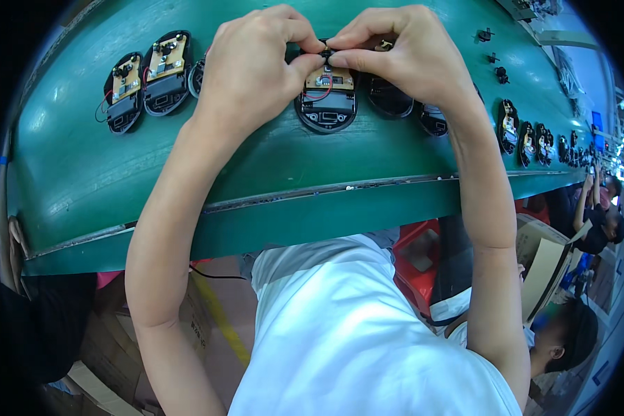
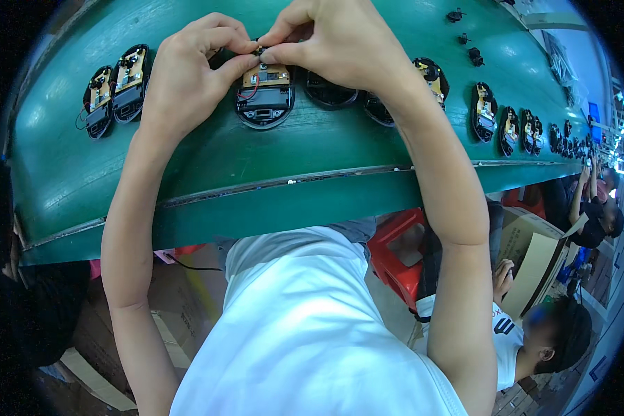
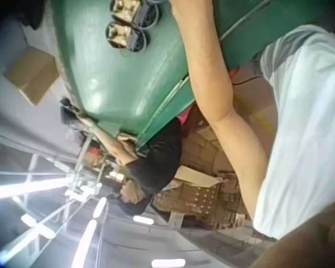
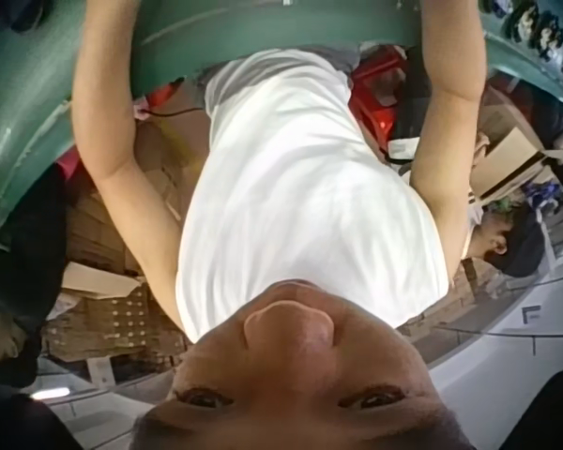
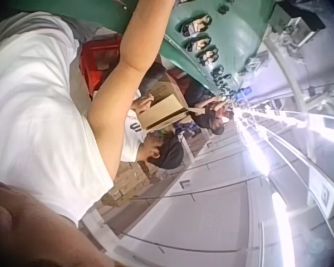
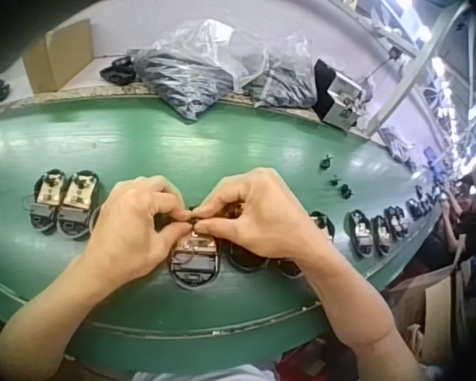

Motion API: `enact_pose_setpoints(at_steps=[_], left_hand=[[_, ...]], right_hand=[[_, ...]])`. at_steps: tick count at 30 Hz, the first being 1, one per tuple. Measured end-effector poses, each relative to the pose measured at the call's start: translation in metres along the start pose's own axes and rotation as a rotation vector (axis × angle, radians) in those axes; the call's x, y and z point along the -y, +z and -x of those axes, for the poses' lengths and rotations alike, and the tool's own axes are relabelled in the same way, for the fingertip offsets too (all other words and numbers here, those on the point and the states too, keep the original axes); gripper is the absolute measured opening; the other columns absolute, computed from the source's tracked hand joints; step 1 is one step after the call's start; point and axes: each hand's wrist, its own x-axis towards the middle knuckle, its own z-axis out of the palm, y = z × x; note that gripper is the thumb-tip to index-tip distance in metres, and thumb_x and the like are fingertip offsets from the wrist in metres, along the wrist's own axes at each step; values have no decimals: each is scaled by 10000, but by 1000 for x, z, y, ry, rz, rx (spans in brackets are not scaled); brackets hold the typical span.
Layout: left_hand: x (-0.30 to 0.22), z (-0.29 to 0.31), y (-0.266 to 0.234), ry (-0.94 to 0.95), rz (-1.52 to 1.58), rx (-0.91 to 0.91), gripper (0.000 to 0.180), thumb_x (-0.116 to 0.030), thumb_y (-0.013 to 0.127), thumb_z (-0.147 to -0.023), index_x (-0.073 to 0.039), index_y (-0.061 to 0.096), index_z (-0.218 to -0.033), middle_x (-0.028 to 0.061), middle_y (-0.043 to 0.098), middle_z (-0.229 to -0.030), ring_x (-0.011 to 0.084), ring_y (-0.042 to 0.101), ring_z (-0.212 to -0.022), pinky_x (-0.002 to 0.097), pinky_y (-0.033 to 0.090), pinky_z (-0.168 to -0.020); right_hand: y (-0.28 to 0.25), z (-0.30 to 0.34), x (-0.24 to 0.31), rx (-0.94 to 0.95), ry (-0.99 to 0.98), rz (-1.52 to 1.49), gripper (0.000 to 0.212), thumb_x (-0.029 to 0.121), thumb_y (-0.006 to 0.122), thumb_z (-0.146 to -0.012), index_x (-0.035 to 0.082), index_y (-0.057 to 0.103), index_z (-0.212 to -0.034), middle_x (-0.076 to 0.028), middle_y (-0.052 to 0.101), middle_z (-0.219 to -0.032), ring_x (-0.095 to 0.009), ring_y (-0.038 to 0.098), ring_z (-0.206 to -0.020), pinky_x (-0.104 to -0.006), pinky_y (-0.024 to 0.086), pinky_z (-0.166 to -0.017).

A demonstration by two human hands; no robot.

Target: Assembling electronic components by placing small parts into device housings on a conveyor belt.

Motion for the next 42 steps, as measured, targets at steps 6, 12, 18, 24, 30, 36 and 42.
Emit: enact_pose_setpoints(at_steps=[6,12,18,24,30,36,42], left_hand=[[3,-1,9,168,-66,-61,149,-53,782,-850,43,730,-951,79,707,-988,219,694,-817,326,544,-763],[-7,5,15,118,-122,-113,157,-39,786,-847,43,742,-973,82,719,-1004,221,709,-844,304,548,-792],[-9,1,8,136,4,-146,97,-62,794,-795,4,748,-851,103,723,-918,316,699,-777,412,539,-712],[-17,5,11,297,-329,-126,188,-76,745,-847,-55,719,-1032,81,692,-1023,306,660,-997,448,483,-924],[-26,2,-28,315,-427,-56,279,-37,679,-888,-45,714,-1164,113,699,-1180,316,644,-1156,467,460,-1035],[-15,10,-61,21,-336,184,311,-66,668,-907,-53,698,-1216,117,662,-1290,356,618,-1209,428,462,-1069],[-14,9,-57,-39,-410,145,300,-113,691,-912,-64,710,-1207,125,680,-1228,339,639,-1145,422,493,-995]], right_hand=[[11,11,-15,-87,-179,282,140,64,840,-782,34,800,-913,-83,767,-933,-224,726,-815,-296,565,-743],[-1,10,-11,-50,-98,74,131,45,804,-775,-17,773,-887,-148,748,-832,-232,706,-733,-340,551,-678],[7,9,0,-74,-100,237,111,95,752,-839,6,804,-881,-153,785,-891,-298,755,-791,-391,586,-751],[7,34,-23,-262,-393,237,234,133,739,-853,73,753,-1079,-127,748,-1068,-342,684,-1042,-446,561,-889],[-140,84,-89,-544,174,578,241,192,706,-914,84,777,-1117,-130,783,-1007,-263,763,-888,-343,588,-814],[-187,119,-121,-361,509,775,459,376,816,-838,111,758,-1209,-155,768,-1088,-300,747,-951,-416,579,-864],[-182,110,-134,-334,524,745,399,337,828,-821,93,784,-1134,-158,772,-980,-317,749,-908,-411,577,-861]])
